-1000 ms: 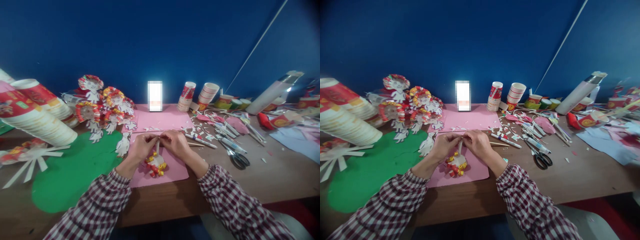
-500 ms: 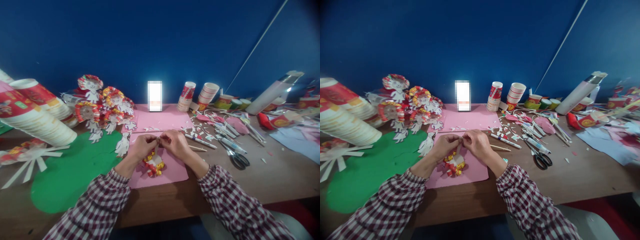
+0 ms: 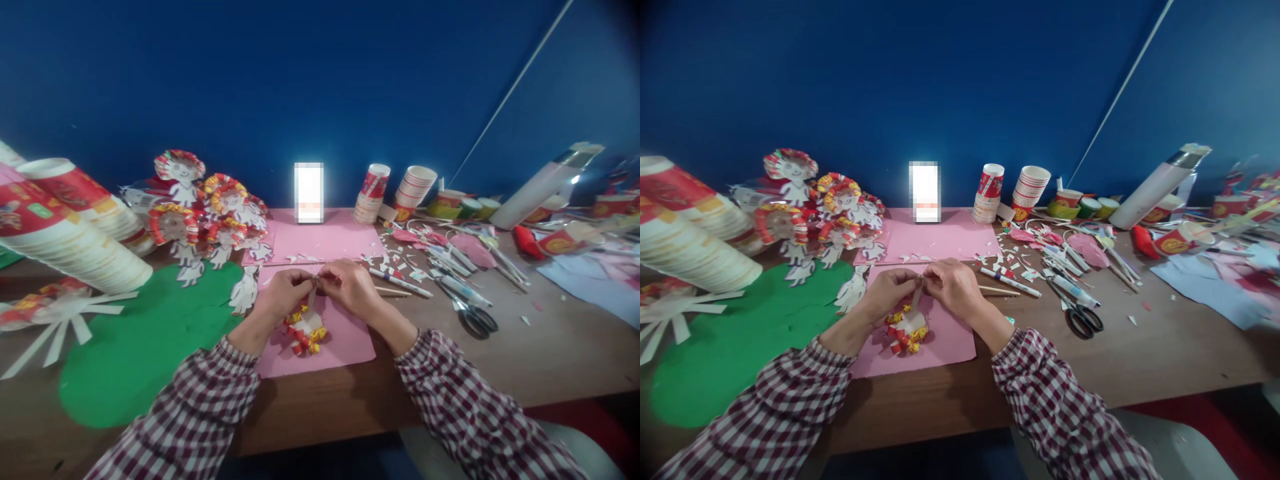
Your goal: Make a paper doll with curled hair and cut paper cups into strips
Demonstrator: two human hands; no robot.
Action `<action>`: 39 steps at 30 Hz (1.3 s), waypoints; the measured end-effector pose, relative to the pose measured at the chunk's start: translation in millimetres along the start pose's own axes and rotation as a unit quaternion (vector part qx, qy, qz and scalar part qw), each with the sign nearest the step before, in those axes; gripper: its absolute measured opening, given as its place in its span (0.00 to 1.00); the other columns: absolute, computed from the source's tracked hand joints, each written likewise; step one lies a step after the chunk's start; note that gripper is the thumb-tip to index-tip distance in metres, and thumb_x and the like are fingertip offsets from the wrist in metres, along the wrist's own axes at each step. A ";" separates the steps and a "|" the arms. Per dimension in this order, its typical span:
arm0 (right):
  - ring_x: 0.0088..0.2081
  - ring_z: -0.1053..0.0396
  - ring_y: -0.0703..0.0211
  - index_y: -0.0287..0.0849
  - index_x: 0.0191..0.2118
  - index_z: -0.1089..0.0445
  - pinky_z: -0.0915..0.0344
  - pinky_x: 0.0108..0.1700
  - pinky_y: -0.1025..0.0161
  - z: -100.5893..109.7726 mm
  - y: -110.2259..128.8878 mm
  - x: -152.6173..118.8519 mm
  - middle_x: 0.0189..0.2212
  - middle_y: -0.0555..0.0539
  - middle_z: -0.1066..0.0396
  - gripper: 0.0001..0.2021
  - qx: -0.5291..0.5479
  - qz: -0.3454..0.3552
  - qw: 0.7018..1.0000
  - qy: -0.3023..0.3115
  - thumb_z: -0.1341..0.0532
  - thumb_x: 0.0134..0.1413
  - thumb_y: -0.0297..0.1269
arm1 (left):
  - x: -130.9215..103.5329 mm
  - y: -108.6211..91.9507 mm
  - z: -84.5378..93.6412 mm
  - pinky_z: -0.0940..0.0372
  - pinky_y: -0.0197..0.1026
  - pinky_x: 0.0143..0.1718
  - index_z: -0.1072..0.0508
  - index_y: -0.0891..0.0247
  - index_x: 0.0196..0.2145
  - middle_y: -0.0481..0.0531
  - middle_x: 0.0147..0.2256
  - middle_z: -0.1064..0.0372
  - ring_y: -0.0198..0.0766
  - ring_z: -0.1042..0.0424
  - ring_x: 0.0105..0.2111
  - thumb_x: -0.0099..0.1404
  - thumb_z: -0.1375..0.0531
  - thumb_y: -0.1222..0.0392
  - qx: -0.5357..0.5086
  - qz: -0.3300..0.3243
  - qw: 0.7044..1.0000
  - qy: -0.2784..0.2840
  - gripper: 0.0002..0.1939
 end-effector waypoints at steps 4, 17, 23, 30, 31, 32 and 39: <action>0.32 0.35 0.61 0.41 0.32 0.29 0.42 0.36 0.66 0.4 1.8 0.2 0.28 0.49 0.29 0.01 -0.005 0.002 1.000 0.001 0.38 0.53 0.32 | -0.4 -1.7 -2.9 0.46 0.32 0.21 0.30 0.66 0.22 0.45 0.18 0.38 0.28 0.41 0.19 0.53 0.39 0.51 -0.028 -0.012 0.999 0.019 0.14; 0.34 0.33 0.60 0.43 0.35 0.29 0.41 0.37 0.66 -2.2 -1.1 -1.5 0.32 0.49 0.27 0.03 -0.041 -0.017 0.999 -0.002 0.38 0.52 0.32 | 4.5 -1.8 4.1 0.43 0.33 0.24 0.25 0.68 0.26 0.50 0.22 0.31 0.31 0.37 0.22 0.54 0.38 0.48 0.032 -0.068 0.997 -0.011 0.17; 0.37 0.32 0.59 0.44 0.37 0.29 0.40 0.39 0.65 -4.2 -4.1 -2.0 0.34 0.49 0.26 0.05 -0.037 -0.023 0.999 0.003 0.38 0.53 0.33 | 3.7 -3.0 2.5 0.43 0.33 0.24 0.24 0.67 0.27 0.50 0.23 0.30 0.30 0.36 0.22 0.53 0.37 0.50 0.017 -0.068 0.998 0.000 0.15; 0.36 0.32 0.60 0.43 0.37 0.29 0.40 0.39 0.65 -6.6 -5.5 -1.6 0.34 0.49 0.26 0.05 -0.023 -0.020 1.000 0.005 0.38 0.52 0.32 | 1.8 -9.5 2.4 0.41 0.35 0.28 0.22 0.68 0.29 0.50 0.24 0.28 0.32 0.34 0.24 0.51 0.36 0.54 0.014 -0.076 0.997 0.002 0.12; 0.36 0.32 0.60 0.43 0.37 0.29 0.40 0.39 0.65 -7.3 -5.9 -1.6 0.34 0.48 0.27 0.05 -0.020 -0.019 1.000 0.005 0.39 0.52 0.32 | 1.9 -9.2 2.1 0.40 0.35 0.28 0.22 0.68 0.29 0.51 0.25 0.28 0.32 0.34 0.25 0.51 0.36 0.55 0.010 -0.074 0.997 0.004 0.12; 0.36 0.32 0.60 0.43 0.37 0.29 0.40 0.39 0.65 -7.7 -6.3 -1.6 0.34 0.48 0.27 0.05 -0.017 -0.019 1.000 0.004 0.39 0.52 0.32 | 2.1 -8.5 2.0 0.40 0.35 0.29 0.22 0.68 0.29 0.51 0.25 0.27 0.33 0.34 0.25 0.51 0.36 0.55 0.005 -0.071 0.997 0.004 0.12; 0.33 0.33 0.61 0.42 0.34 0.29 0.40 0.36 0.66 -5.8 -5.6 -0.5 0.31 0.48 0.27 0.02 -0.010 -0.025 1.000 0.004 0.39 0.52 0.32 | 3.1 -5.1 1.6 0.41 0.35 0.28 0.22 0.68 0.30 0.51 0.25 0.28 0.33 0.34 0.25 0.51 0.36 0.55 0.001 -0.065 0.998 0.010 0.12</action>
Point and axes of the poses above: each hand's wrist, its own x-axis towards the middle knuckle, its own z-axis out of the back of the hand, y = z × x, the point moved 8 cm from there along x, towards the middle knuckle
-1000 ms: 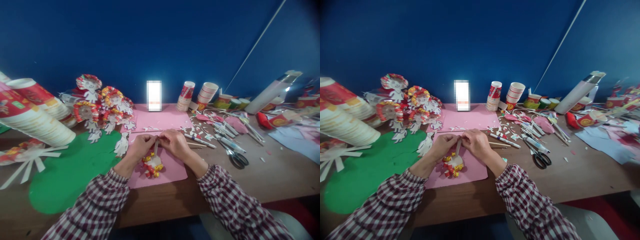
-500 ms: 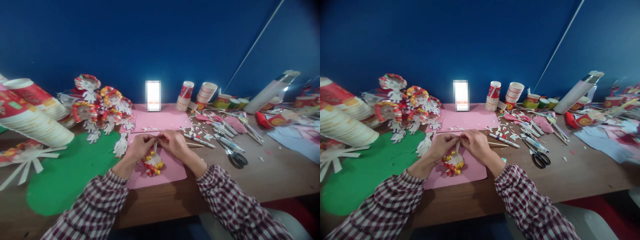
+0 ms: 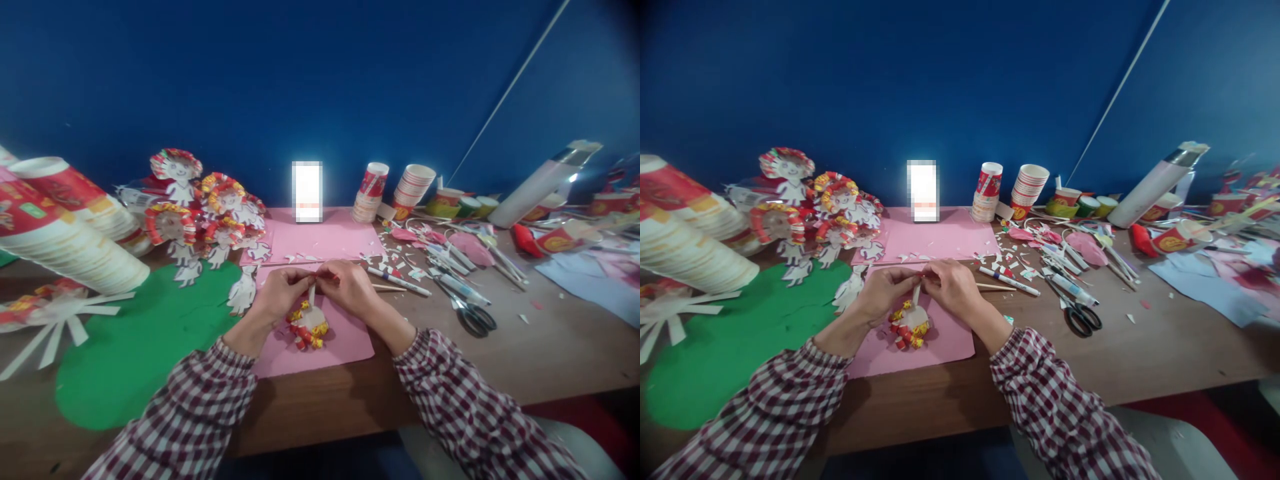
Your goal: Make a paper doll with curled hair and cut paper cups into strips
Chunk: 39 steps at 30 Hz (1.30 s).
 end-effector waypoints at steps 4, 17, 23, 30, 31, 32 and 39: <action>0.33 0.33 0.61 0.42 0.33 0.29 0.40 0.37 0.66 2.7 4.7 0.1 0.30 0.48 0.28 0.02 -0.016 0.017 1.000 0.001 0.38 0.52 0.31 | -1.2 0.1 0.0 0.42 0.34 0.25 0.23 0.68 0.30 0.50 0.24 0.29 0.30 0.37 0.22 0.52 0.36 0.55 -0.005 0.009 1.000 -0.006 0.12; 0.35 0.33 0.59 0.42 0.33 0.29 0.40 0.40 0.65 4.0 6.3 -1.3 0.31 0.48 0.27 0.02 -0.033 0.021 0.999 -0.008 0.39 0.52 0.30 | -4.6 -0.2 -3.9 0.47 0.32 0.19 0.24 0.70 0.30 0.46 0.18 0.36 0.27 0.42 0.18 0.47 0.34 0.53 -0.035 0.059 0.998 0.015 0.17; 0.34 0.33 0.60 0.42 0.34 0.29 0.40 0.39 0.64 5.5 9.5 -1.1 0.31 0.48 0.27 0.02 -0.025 0.037 0.999 -0.008 0.39 0.53 0.30 | -5.4 0.3 -3.7 0.50 0.32 0.18 0.29 0.67 0.21 0.45 0.16 0.40 0.27 0.44 0.17 0.50 0.36 0.48 -0.039 0.066 0.997 0.014 0.18; 0.35 0.32 0.60 0.42 0.34 0.29 0.39 0.40 0.64 4.3 12.0 -1.9 0.31 0.47 0.27 0.02 -0.030 0.049 0.998 -0.013 0.39 0.54 0.31 | -5.6 4.2 -3.4 0.52 0.32 0.17 0.35 0.65 0.16 0.43 0.14 0.46 0.26 0.48 0.16 0.50 0.36 0.45 -0.046 0.083 0.995 0.000 0.21; 0.35 0.32 0.60 0.42 0.33 0.29 0.39 0.40 0.64 3.7 12.0 -2.1 0.31 0.48 0.27 0.02 -0.034 0.052 0.998 -0.015 0.39 0.54 0.31 | -5.4 4.9 -3.0 0.52 0.32 0.17 0.35 0.65 0.16 0.43 0.14 0.46 0.26 0.48 0.16 0.49 0.36 0.45 -0.047 0.083 0.995 -0.002 0.21; 0.35 0.32 0.60 0.42 0.33 0.29 0.39 0.41 0.65 3.2 11.8 -2.3 0.31 0.48 0.27 0.03 -0.038 0.054 0.998 -0.018 0.39 0.54 0.31 | -5.2 5.2 -3.0 0.52 0.32 0.17 0.36 0.65 0.16 0.43 0.14 0.45 0.26 0.48 0.16 0.49 0.36 0.46 -0.046 0.080 0.996 -0.003 0.21; 0.33 0.32 0.61 0.44 0.34 0.28 0.41 0.37 0.66 0.1 4.7 -2.3 0.30 0.49 0.26 0.03 -0.067 0.010 0.998 -0.013 0.39 0.54 0.34 | -5.9 0.4 -0.8 0.54 0.32 0.15 0.34 0.66 0.16 0.43 0.13 0.45 0.26 0.49 0.14 0.52 0.37 0.48 -0.002 0.057 0.998 -0.013 0.19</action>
Point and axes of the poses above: each hand's wrist, its own x-axis towards the middle knuckle, its own z-axis out of the back of the hand, y = z × x, the point moved 8 cm from there along x, towards the middle knuckle
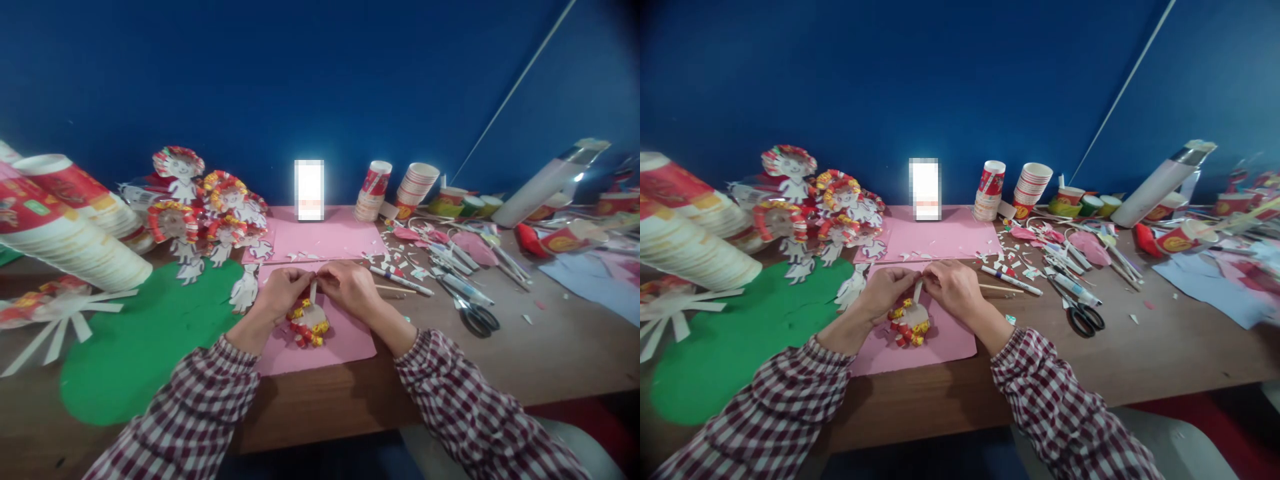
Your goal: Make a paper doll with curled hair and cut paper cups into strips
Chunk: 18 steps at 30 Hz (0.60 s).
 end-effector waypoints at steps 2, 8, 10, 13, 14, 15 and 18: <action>0.33 0.31 0.61 0.44 0.34 0.28 0.41 0.36 0.67 -0.8 -0.5 0.0 0.30 0.49 0.26 0.04 -0.004 -0.006 1.000 0.008 0.40 0.54 0.35 | -0.1 -1.5 -0.6 0.53 0.32 0.15 0.34 0.66 0.17 0.44 0.14 0.44 0.26 0.48 0.15 0.53 0.38 0.48 0.007 -0.008 1.000 0.008 0.19; 0.34 0.30 0.61 0.44 0.35 0.27 0.40 0.37 0.67 -2.3 -1.9 -0.5 0.32 0.49 0.25 0.04 0.005 -0.011 1.000 0.015 0.39 0.54 0.35 | 1.2 -1.1 0.4 0.50 0.32 0.17 0.28 0.67 0.22 0.44 0.15 0.41 0.26 0.46 0.16 0.51 0.37 0.51 -0.002 -0.014 1.000 0.003 0.15; 0.35 0.30 0.60 0.45 0.36 0.27 0.40 0.37 0.66 -2.6 -2.6 -0.5 0.32 0.49 0.25 0.05 0.011 -0.011 1.000 0.015 0.39 0.54 0.34 | 1.5 0.9 0.2 0.49 0.32 0.17 0.26 0.68 0.26 0.44 0.17 0.39 0.26 0.45 0.16 0.50 0.36 0.52 -0.026 -0.001 1.000 -0.002 0.14; 0.35 0.30 0.60 0.45 0.36 0.27 0.40 0.37 0.66 -2.2 -3.7 -0.4 0.33 0.49 0.25 0.05 0.020 -0.014 1.000 0.013 0.39 0.53 0.34 | 1.6 1.8 -2.3 0.48 0.32 0.18 0.26 0.69 0.30 0.45 0.18 0.36 0.26 0.44 0.16 0.48 0.35 0.54 -0.051 0.006 0.999 0.005 0.15; 0.35 0.30 0.60 0.45 0.36 0.27 0.40 0.37 0.66 -2.1 -4.2 -0.4 0.33 0.49 0.25 0.05 0.021 -0.016 1.000 0.014 0.39 0.53 0.34 | 1.6 1.4 -2.7 0.47 0.32 0.18 0.27 0.69 0.31 0.45 0.19 0.35 0.26 0.43 0.16 0.48 0.35 0.55 -0.055 0.005 0.998 0.008 0.15; 0.35 0.30 0.60 0.45 0.36 0.27 0.40 0.36 0.66 -2.1 -4.7 -0.3 0.33 0.49 0.25 0.05 0.020 -0.020 0.999 0.015 0.39 0.53 0.34 | 1.6 0.7 -2.7 0.46 0.32 0.18 0.27 0.69 0.32 0.46 0.20 0.34 0.26 0.42 0.17 0.48 0.35 0.55 -0.059 0.001 0.998 0.008 0.16; 0.35 0.29 0.60 0.44 0.35 0.27 0.40 0.36 0.67 -2.7 -4.7 -0.3 0.32 0.49 0.25 0.05 0.011 -0.026 0.999 0.024 0.40 0.53 0.35 | 1.1 -2.9 -0.8 0.43 0.32 0.20 0.31 0.68 0.39 0.45 0.21 0.32 0.28 0.38 0.18 0.49 0.35 0.57 -0.067 -0.018 0.998 0.003 0.20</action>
Point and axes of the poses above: each hand's wrist, its own x-axis towards the middle knuckle, its own z-axis out of the back of the hand, y = z × x, the point moved 8 cm from there along x, towards the middle knuckle
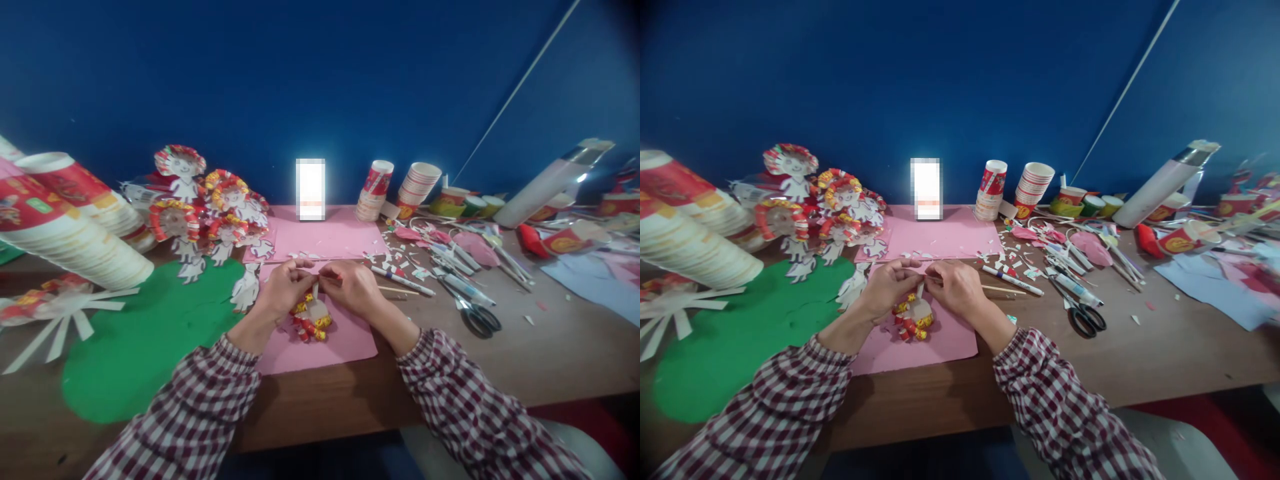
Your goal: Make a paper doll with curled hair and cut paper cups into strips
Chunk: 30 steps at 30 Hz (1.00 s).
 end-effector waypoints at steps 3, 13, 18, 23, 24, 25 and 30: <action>0.35 0.29 0.61 0.44 0.34 0.27 0.41 0.36 0.67 0.0 1.6 0.1 0.32 0.49 0.25 0.04 -0.001 0.004 1.000 0.005 0.40 0.54 0.34 | -0.4 -2.0 0.5 0.42 0.32 0.21 0.34 0.67 0.42 0.45 0.21 0.31 0.28 0.37 0.18 0.50 0.35 0.57 0.006 -0.011 1.000 0.001 0.22; 0.35 0.30 0.61 0.44 0.35 0.27 0.42 0.36 0.68 6.0 4.3 -0.5 0.32 0.50 0.25 0.04 -0.007 -0.002 1.000 -0.004 0.39 0.53 0.32 | 3.8 9.3 -1.7 0.37 0.35 0.29 0.26 0.69 0.35 0.52 0.28 0.26 0.34 0.30 0.27 0.45 0.32 0.59 -0.017 0.032 0.999 0.033 0.19; 0.35 0.30 0.61 0.44 0.34 0.27 0.42 0.37 0.67 6.0 4.8 -0.2 0.32 0.50 0.25 0.04 -0.007 -0.005 1.000 -0.003 0.40 0.53 0.32 | 1.2 12.7 0.9 0.42 0.33 0.23 0.24 0.69 0.30 0.49 0.22 0.30 0.30 0.36 0.21 0.45 0.33 0.58 0.011 0.064 0.998 0.012 0.14; 0.35 0.31 0.61 0.43 0.33 0.27 0.42 0.36 0.67 7.0 4.9 0.2 0.32 0.50 0.25 0.03 -0.019 -0.006 1.000 -0.005 0.39 0.52 0.32 | -1.6 12.7 -0.7 0.45 0.33 0.21 0.26 0.69 0.28 0.46 0.19 0.33 0.28 0.39 0.19 0.45 0.34 0.57 0.000 0.076 0.997 0.008 0.13; 0.35 0.31 0.60 0.43 0.33 0.27 0.42 0.36 0.66 7.3 5.0 0.2 0.32 0.50 0.25 0.03 -0.020 -0.004 1.000 -0.004 0.38 0.52 0.32 | -1.9 12.2 -1.1 0.46 0.32 0.21 0.26 0.69 0.27 0.46 0.19 0.34 0.28 0.39 0.19 0.45 0.34 0.58 0.000 0.077 0.997 0.008 0.12; 0.35 0.31 0.60 0.43 0.34 0.27 0.42 0.36 0.66 7.7 5.2 0.1 0.32 0.49 0.25 0.03 -0.021 -0.001 1.000 -0.005 0.38 0.52 0.32 | -2.2 11.3 -1.6 0.46 0.32 0.21 0.26 0.68 0.27 0.46 0.19 0.34 0.28 0.40 0.19 0.46 0.35 0.57 0.001 0.077 0.997 0.010 0.12; 0.37 0.31 0.59 0.43 0.36 0.27 0.40 0.38 0.66 8.3 7.8 -0.4 0.33 0.48 0.25 0.05 -0.019 0.030 0.999 -0.007 0.39 0.54 0.35 | -2.9 3.8 -3.4 0.50 0.31 0.18 0.31 0.67 0.19 0.46 0.16 0.39 0.27 0.44 0.17 0.50 0.37 0.49 0.006 0.055 0.998 0.013 0.17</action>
Point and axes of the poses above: each hand's wrist, its own x-axis towards the middle knuckle, its own z-axis out of the back of the hand, y = z × x, the point moved 8 cm from there along x, towards the middle knuckle
